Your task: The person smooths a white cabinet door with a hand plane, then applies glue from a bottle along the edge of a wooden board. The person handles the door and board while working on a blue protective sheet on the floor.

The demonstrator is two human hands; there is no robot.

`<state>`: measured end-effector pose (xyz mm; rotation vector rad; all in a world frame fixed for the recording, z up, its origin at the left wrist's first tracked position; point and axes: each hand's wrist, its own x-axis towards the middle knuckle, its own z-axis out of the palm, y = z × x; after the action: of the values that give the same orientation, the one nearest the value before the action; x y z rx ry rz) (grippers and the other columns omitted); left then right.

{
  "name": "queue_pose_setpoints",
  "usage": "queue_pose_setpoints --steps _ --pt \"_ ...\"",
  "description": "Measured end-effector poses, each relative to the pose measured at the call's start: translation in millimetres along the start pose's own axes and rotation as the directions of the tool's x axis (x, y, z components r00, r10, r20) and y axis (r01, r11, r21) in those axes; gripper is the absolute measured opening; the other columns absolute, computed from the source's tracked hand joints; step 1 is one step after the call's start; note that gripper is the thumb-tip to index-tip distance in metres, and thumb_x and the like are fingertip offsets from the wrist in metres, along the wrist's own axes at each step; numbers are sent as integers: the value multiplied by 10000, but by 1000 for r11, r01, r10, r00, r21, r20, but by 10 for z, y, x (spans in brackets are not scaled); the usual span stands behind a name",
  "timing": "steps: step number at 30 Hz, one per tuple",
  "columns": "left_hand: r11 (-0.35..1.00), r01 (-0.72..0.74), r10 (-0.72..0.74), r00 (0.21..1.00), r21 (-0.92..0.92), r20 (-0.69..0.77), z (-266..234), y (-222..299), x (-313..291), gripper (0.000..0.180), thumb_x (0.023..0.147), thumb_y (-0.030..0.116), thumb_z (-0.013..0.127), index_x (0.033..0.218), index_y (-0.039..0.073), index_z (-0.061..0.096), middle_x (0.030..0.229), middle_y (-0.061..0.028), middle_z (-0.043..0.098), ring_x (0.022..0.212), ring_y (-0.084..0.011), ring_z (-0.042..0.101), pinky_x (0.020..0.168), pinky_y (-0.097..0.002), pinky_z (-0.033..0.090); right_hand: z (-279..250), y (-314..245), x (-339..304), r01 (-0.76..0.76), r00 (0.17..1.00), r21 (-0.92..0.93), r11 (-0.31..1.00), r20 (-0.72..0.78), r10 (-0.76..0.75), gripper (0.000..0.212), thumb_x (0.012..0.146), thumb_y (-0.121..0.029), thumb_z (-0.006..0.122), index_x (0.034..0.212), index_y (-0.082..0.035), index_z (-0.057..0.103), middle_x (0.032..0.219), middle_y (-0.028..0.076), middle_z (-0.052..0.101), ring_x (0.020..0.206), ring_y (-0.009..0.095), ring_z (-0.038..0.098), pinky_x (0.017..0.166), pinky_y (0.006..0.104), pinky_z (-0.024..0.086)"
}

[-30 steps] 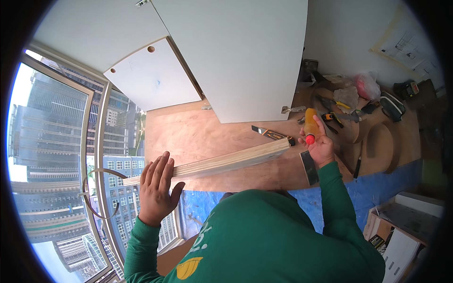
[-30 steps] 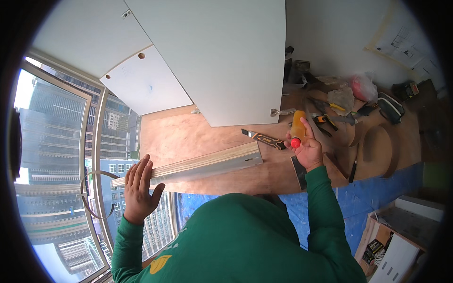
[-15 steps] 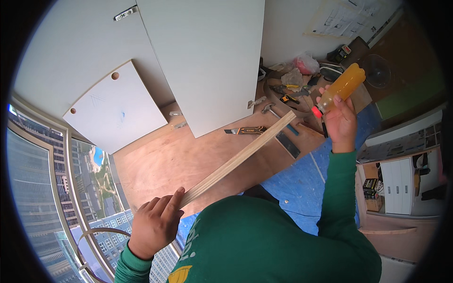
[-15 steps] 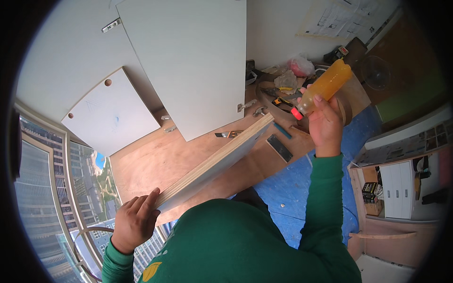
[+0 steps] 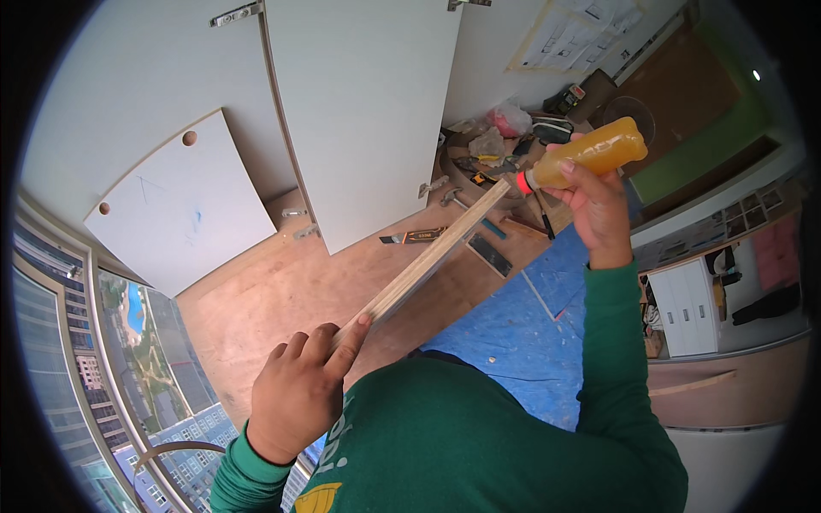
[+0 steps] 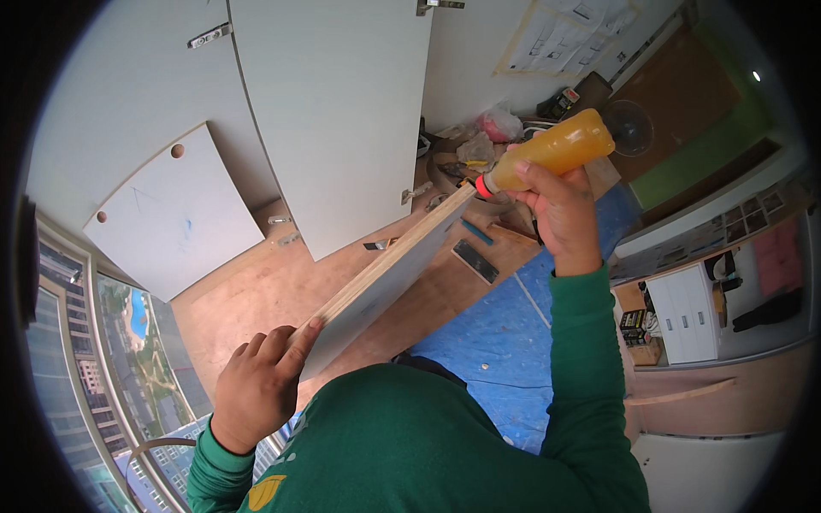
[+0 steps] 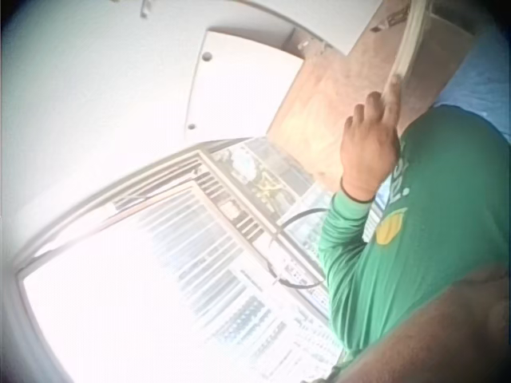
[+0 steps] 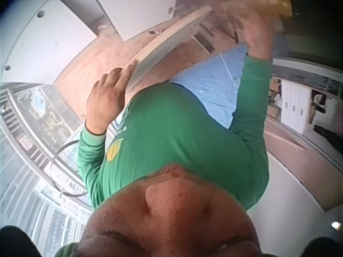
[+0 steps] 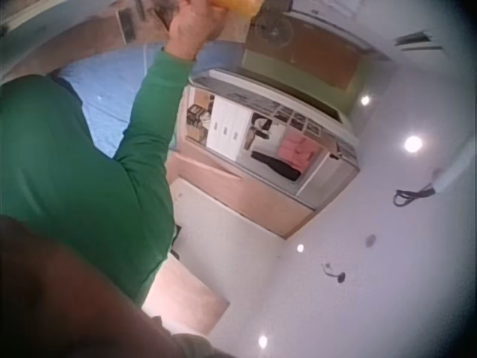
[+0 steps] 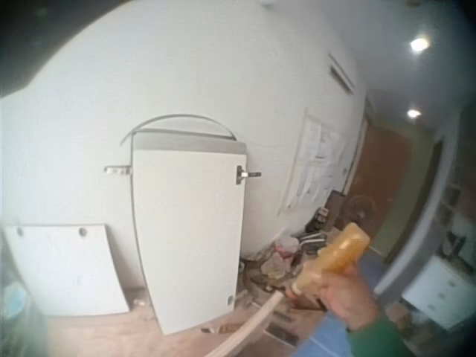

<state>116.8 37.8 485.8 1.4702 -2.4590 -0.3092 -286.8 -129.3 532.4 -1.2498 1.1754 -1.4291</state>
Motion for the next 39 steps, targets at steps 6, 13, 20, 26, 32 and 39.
queue_pose_setpoints --steps 6,13,20,26,32,39 --pt "1000 -10 10 1000 -19 14 17 41 -31 737 864 10 680 1576 174 590 1209 -91 721 945 -279 678 812 -390 569 46 32 60 22 1000 -47 999 6 -22 414 1001 -237 804 1297 -14 619 1157 118 727 997 215 769 765 364 682" --pt "999 16 -14 999 -50 36 5 68 -39 758 855 6 679 1586 179 579 1207 -87 715 952 -268 672 829 -390 567 -90 249 299 -122 989 -49 991 -91 117 484 1012 -411 785 1323 -83 614 1089 95 749 912 212 788 683 359 676" --pt "997 26 -22 998 -72 53 -15 35 -21 777 851 7 669 1600 185 564 1222 -90 707 963 -273 669 839 -392 562 -180 407 397 -143 979 -18 990 -148 138 463 993 -404 815 1289 -97 632 1081 85 755 894 209 788 652 352 670" --pt "995 34 -27 997 -92 72 -31 17 -21 781 857 22 675 1611 186 551 1232 -94 703 981 -279 670 843 -398 558 -181 432 452 -134 984 -31 990 -120 130 433 989 -369 823 1273 -92 648 1057 83 761 869 205 793 645 346 680" --pt "996 35 -29 997 -79 69 -29 7 -17 788 858 25 672 1618 192 544 1240 -89 704 987 -276 670 853 -396 558 -158 459 484 -142 982 -70 987 -134 131 412 983 -347 827 1260 -92 659 1039 81 763 852 208 797 639 346 682" --pt "999 9 -6 998 -44 55 16 5 -40 815 875 73 674 1657 223 500 1233 -80 692 946 -245 653 812 -370 549 -147 458 481 -150 980 -84 985 -147 136 417 981 -343 828 1269 -93 661 1051 81 760 855 213 798 637 344 679"
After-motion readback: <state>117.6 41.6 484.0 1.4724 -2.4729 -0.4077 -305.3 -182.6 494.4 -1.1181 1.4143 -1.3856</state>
